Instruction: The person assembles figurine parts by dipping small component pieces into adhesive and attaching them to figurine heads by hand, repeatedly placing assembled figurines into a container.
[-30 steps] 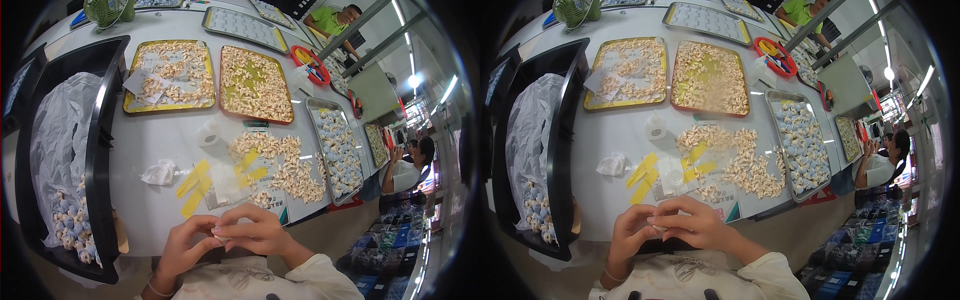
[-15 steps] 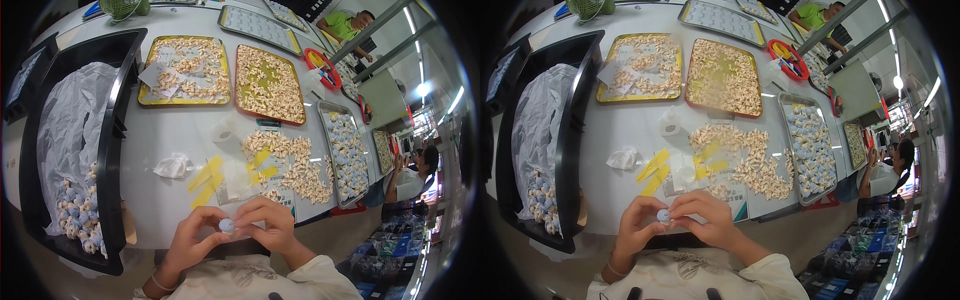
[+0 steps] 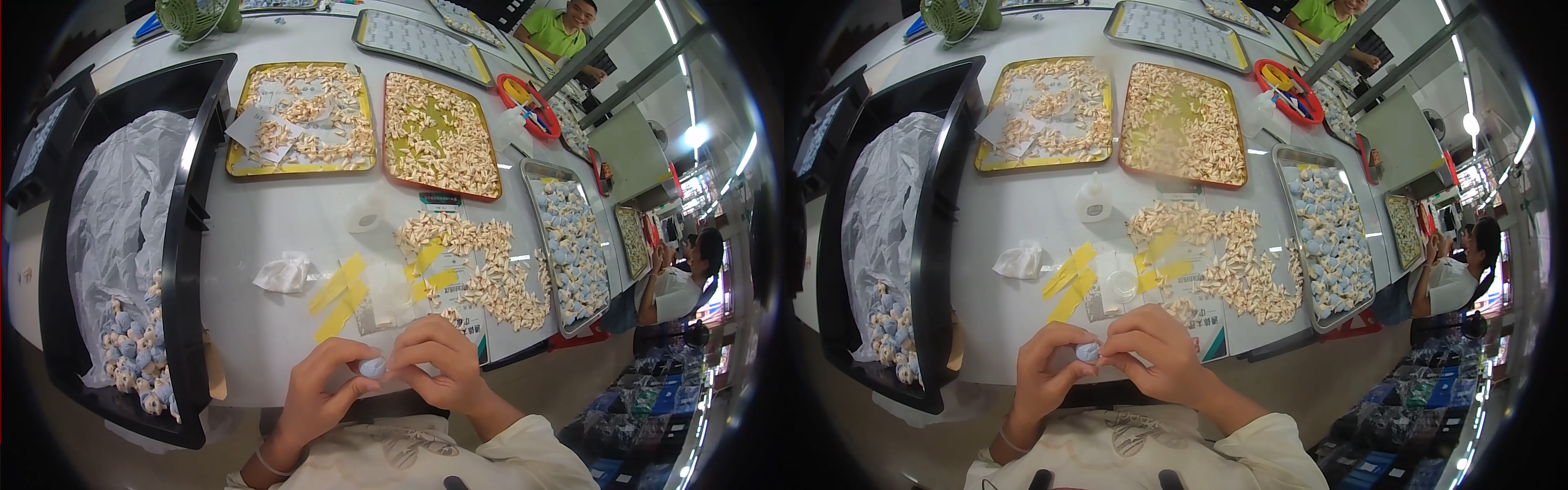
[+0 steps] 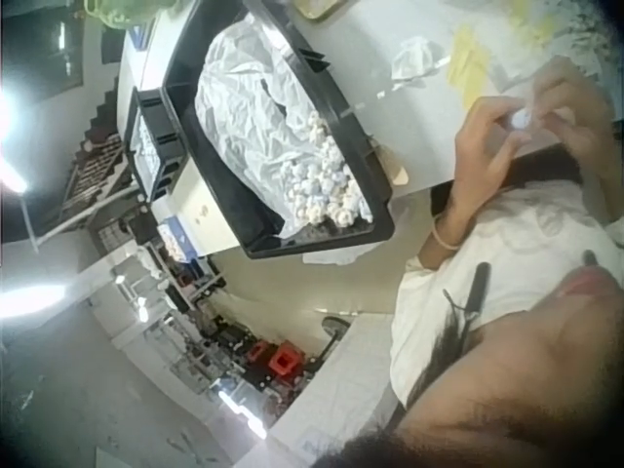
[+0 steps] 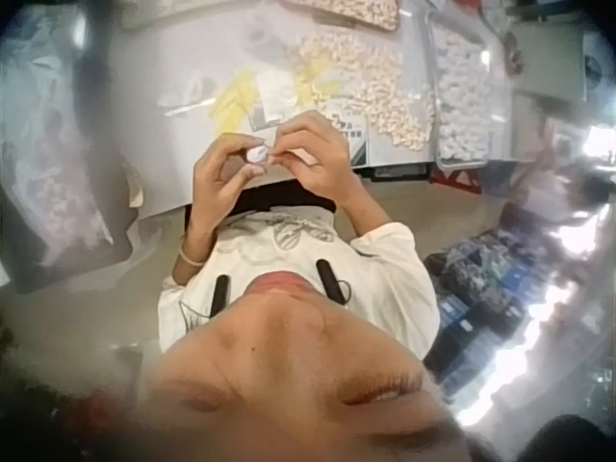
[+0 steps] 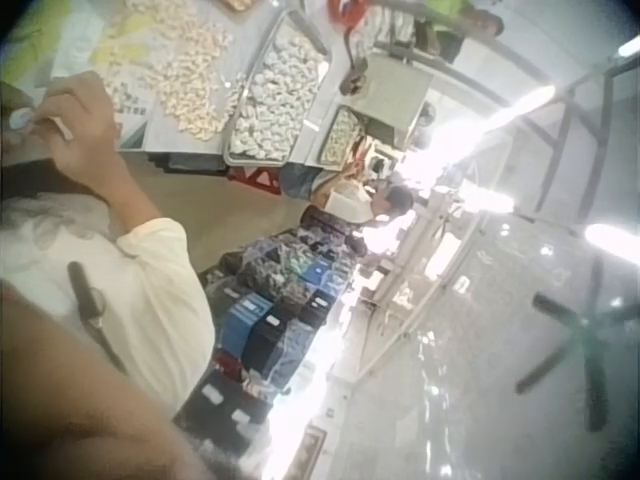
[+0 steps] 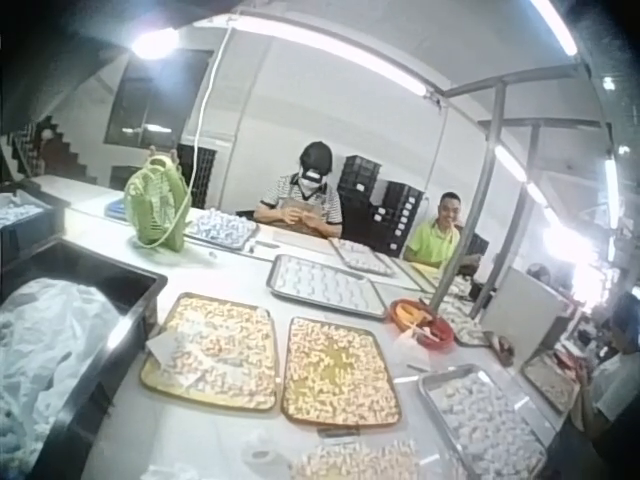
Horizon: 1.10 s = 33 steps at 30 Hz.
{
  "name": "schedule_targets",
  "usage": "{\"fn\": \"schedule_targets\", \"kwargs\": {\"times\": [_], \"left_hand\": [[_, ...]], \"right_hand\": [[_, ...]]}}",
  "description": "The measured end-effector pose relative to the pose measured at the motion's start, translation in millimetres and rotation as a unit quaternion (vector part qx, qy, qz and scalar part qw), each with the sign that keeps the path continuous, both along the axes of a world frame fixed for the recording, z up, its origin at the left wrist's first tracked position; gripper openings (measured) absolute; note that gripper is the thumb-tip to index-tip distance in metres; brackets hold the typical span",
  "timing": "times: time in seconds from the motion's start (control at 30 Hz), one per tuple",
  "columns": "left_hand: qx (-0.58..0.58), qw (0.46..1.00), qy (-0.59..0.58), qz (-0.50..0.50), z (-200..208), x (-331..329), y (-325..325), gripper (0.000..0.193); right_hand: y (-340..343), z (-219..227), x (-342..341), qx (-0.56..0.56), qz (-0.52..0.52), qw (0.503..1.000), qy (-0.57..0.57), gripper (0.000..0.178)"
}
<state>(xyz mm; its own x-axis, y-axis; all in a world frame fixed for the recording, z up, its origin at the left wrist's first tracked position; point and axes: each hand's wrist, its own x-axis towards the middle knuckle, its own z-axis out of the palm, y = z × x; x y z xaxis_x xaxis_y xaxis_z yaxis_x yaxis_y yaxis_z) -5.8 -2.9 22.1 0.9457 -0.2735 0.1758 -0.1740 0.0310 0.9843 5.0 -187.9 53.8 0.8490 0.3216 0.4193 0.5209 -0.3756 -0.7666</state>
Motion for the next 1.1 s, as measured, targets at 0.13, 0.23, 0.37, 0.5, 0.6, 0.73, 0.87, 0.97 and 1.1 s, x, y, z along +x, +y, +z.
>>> {"fn": "schedule_targets", "kwargs": {"times": [0.13,0.23,0.37,0.5,0.6,0.73,0.87,0.97,1.1], "left_hand": [[0.009,1.0,0.004,-0.001,-1.4,-1.8,-1.6,0.029],[-0.003,0.999,0.032,0.008,-7.1,-5.8,-1.7,0.031],[-0.024,0.998,0.06,0.008,-9.1,-8.1,-1.7,0.032],[-0.018,0.998,0.053,0.001,-9.3,-6.9,0.1,0.032],[-0.093,0.994,0.056,0.002,-5.7,-4.7,-4.4,0.031],[-0.138,0.988,0.062,-0.042,-8.3,-3.7,-1.3,0.031],[-0.112,0.993,0.031,-0.026,-1.8,-2.5,-2.5,0.03],[-0.085,0.996,0.017,-0.029,-5.1,-3.1,2.8,0.03],[-0.155,0.983,0.091,-0.023,-3.3,-4.7,-1.9,0.03]], "right_hand": [[-1.0,-1.1,-0.1,-0.017,0.002,1.0,-0.008,0.02],[-0.5,-0.7,0.7,-0.024,0.009,1.0,-0.011,0.021],[-1.7,-1.2,0.8,-0.01,0.03,0.999,0.011,0.021],[-0.5,-2.3,0.5,-0.005,0.027,1.0,0.015,0.019],[-0.6,-2.7,0.7,-0.001,0.043,0.999,0.005,0.02],[-0.6,-5.0,0.2,0.004,0.053,0.998,-0.014,0.025],[0.4,-4.6,0.0,0.009,0.05,0.999,-0.01,0.034],[1.0,-3.0,0.6,-0.027,0.062,0.998,-0.012,0.039],[2.2,-6.2,1.3,-0.021,0.064,0.997,-0.022,0.043]]}}
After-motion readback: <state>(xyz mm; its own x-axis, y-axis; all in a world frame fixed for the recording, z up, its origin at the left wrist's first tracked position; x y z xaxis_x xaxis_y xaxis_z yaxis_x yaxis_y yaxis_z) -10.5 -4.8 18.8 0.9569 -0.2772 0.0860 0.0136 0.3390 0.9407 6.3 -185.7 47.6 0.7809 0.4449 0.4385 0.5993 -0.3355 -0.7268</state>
